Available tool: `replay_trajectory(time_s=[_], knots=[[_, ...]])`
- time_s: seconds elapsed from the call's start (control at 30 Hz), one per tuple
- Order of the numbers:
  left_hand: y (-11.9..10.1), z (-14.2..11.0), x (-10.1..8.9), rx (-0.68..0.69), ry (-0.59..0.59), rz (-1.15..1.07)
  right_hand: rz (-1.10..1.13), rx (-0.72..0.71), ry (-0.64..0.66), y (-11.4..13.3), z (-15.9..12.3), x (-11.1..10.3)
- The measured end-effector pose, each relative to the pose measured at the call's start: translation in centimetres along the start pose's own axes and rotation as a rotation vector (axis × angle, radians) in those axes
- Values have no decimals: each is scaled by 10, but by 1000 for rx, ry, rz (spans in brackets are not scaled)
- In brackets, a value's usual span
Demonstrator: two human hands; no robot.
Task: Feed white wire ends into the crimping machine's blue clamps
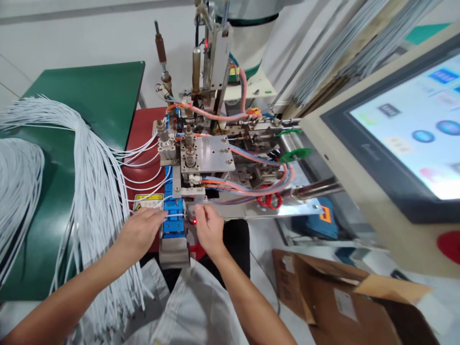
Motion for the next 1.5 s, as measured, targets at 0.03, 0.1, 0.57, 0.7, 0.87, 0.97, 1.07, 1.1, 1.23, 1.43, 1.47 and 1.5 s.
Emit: replay_trajectory(time_s=[0.03,0.1,0.57,0.7,0.87,0.97,1.07,1.1,1.23,1.43,1.47,1.5], knots=[[0,-2,-4,7,-2,1,35,6,-27,1,0,-7],[-4,-9,-9,45,70,-41,85,6,-48,3,-1,-16],[-34,-13,-8,185,370,-459,201,-2,90,17,-17,-19],[-28,-3,-8,94,301,-481,217,-28,162,20,-26,-16],[-8,-10,-2,-160,146,-609,315,-83,226,23,-37,-19],[-5,-8,0,-229,64,-623,251,-126,233,33,-40,-17],[-10,-2,1,-255,-23,-696,153,-179,237,49,-40,-13],[-11,0,2,-278,-54,-746,137,-189,247,53,-40,-10],[-5,-2,13,-469,-157,-932,228,-99,308,51,-37,-2],[-6,1,7,-373,-156,-825,130,-136,322,50,-33,3],[-7,2,6,-337,-147,-805,105,-154,319,51,-34,4],[-8,3,5,-315,-142,-805,106,-150,311,51,-35,4]])
Point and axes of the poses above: each hand's wrist, its own z-axis towards the middle knuckle, its own x-axis out of the palm, y = z × x, the point moved 9 cm from there along z, towards the middle knuckle, and after that the axes turned 12 degrees about x, right-handed, at the moved point
